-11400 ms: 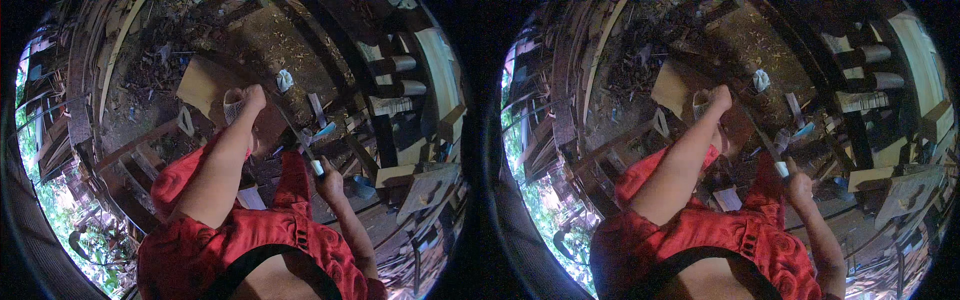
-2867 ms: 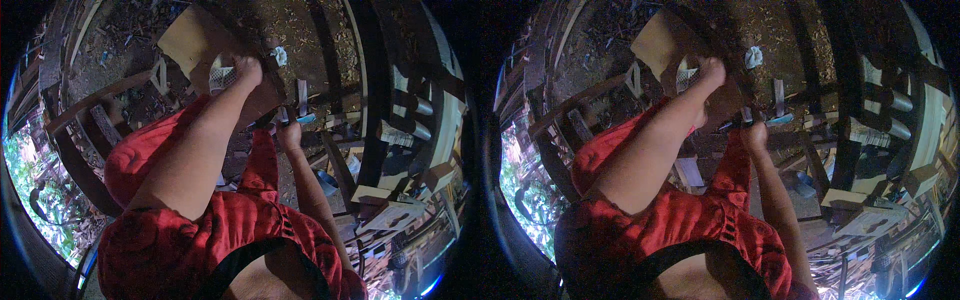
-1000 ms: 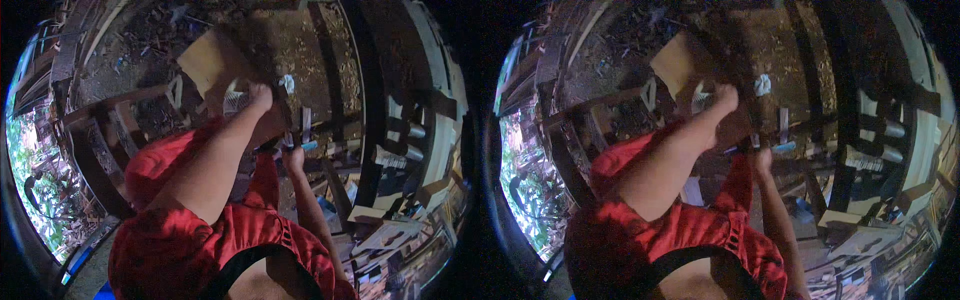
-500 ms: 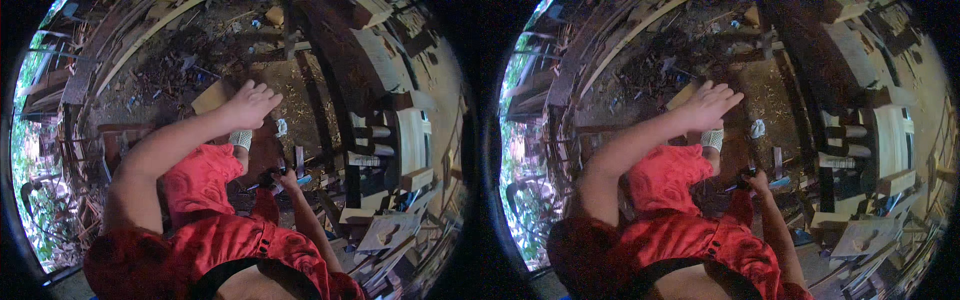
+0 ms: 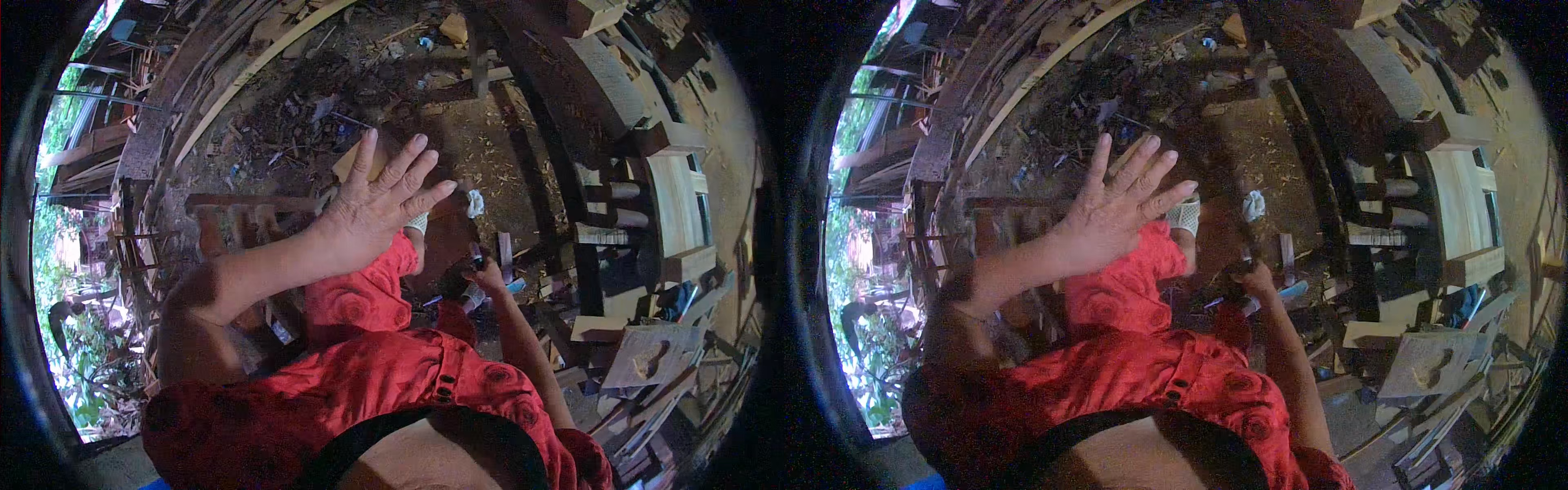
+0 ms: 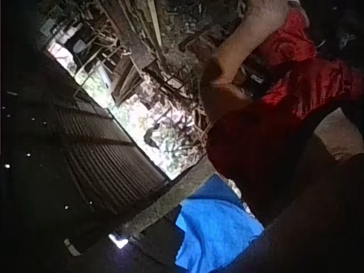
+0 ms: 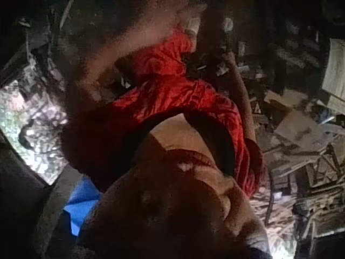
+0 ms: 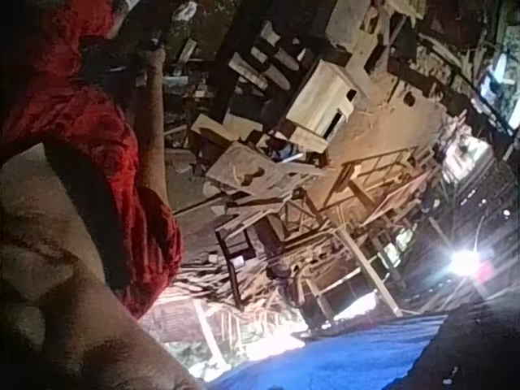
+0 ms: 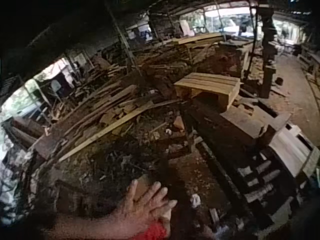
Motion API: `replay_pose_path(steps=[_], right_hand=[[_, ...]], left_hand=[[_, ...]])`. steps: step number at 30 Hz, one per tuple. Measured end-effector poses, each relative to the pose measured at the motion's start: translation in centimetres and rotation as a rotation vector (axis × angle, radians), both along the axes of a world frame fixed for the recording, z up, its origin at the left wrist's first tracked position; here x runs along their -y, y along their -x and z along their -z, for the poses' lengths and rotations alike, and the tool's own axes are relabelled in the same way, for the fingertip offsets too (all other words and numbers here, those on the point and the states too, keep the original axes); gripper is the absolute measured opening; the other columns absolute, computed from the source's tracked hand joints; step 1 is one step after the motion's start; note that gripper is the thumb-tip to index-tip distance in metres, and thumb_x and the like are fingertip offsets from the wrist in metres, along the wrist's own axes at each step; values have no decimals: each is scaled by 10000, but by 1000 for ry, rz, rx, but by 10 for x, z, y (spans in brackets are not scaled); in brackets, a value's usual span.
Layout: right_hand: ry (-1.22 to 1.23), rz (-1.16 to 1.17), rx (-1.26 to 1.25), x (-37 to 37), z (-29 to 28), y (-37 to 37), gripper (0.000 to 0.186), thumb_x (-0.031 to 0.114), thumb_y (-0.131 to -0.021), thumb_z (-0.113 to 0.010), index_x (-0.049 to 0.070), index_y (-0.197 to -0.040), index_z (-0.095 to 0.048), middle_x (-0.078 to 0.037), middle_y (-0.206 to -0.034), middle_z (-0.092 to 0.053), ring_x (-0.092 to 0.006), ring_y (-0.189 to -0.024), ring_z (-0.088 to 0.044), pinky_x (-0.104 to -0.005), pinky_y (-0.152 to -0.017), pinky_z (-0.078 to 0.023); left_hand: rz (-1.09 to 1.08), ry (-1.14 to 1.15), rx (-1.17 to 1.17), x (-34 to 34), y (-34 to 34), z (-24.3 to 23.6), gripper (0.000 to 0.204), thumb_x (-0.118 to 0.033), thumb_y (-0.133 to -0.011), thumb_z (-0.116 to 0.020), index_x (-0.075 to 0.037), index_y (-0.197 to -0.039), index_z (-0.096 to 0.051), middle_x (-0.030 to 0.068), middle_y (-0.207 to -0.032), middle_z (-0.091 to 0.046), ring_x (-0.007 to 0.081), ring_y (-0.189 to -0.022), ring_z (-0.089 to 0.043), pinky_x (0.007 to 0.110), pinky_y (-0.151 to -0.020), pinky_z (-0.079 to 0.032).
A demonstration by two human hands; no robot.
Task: Using a hand saw to cut a piece of wood after measuring it.
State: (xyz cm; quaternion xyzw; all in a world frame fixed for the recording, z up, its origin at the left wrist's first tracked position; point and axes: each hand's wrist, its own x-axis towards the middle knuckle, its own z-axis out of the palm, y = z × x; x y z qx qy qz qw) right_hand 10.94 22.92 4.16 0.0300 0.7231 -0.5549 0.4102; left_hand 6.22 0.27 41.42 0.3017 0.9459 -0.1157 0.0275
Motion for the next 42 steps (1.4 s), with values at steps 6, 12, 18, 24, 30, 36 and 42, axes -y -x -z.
replay_pose_path(steps=[6, 12, 18, 24, 30, 36, 42], right_hand=[[-57, -40, 56, 5, 26, -6, 848, 172, -586, -763, -4, -1263, -283, -97, -990, -555, -206, -839, -547, -324, -745, -443], [-78, -16, -78, 5, 19, -6, 608, 212, -573, -767, 8, -1071, -483, -89, -906, -578, -178, -781, -541, -310, -683, -443], [-273, -73, -104, 5, 24, -6, 499, 192, -543, -764, -11, -927, -520, -59, -810, -577, -165, -721, -535, -305, -662, -440], [-210, 35, -215, 3, 74, -16, 386, 192, -597, -715, 7, -880, -528, -46, -763, -574, -165, -668, -527, -325, -594, -444], [-183, -26, -174, 1, 66, -14, 237, 179, -632, -680, 40, -758, -535, -27, -636, -545, -156, -577, -518, -313, -532, -434], [-336, -189, -161, 4, 12, -4, 600, 183, -627, -700, 12, -1115, -396, -111, -968, -551, -220, -816, -542, -351, -698, -443], [-185, -183, -108, 5, 8, -3, 834, 168, -603, -699, 31, -1304, -268, -174, -1296, -319, -226, -1191, -333, -290, -965, -270]], left_hand=[[-222, -550, 312, 20, -53, -13, 660, -237, -761, -562, -163, -1331, -238, 183, -1251, -381, 321, -1157, -381, 523, -920, -326], [-1047, -2081, 1421, 60, -86, 12, 621, -442, -857, -389, -121, -1345, -180, 172, -935, -591, 294, -798, -605, 370, -596, -528], [-849, -2380, 1695, 68, -79, 29, 709, -567, -842, -283, -99, -1352, -132, 214, -1072, -532, 373, -900, -565, 441, -653, -518], [-828, -2338, 1862, 67, -77, 28, 768, -632, -812, -244, -102, -1354, -123, 235, -1118, -496, 402, -923, -548, 460, -649, -515], [-899, -2226, 1789, 66, -81, 25, 794, -672, -783, -232, -139, -1360, -119, 212, -1105, -502, 375, -890, -566, 446, -630, -520], [-871, -2235, 1750, 59, -87, 24, 777, -689, -769, -226, -201, -1364, -115, 196, -1111, -500, 351, -880, -575, 429, -632, -521], [-737, -2343, 1811, 54, -87, 24, 765, -676, -777, -238, -224, -1367, -56, 204, -1142, -478, 356, -930, -555, 445, -693, -502]])
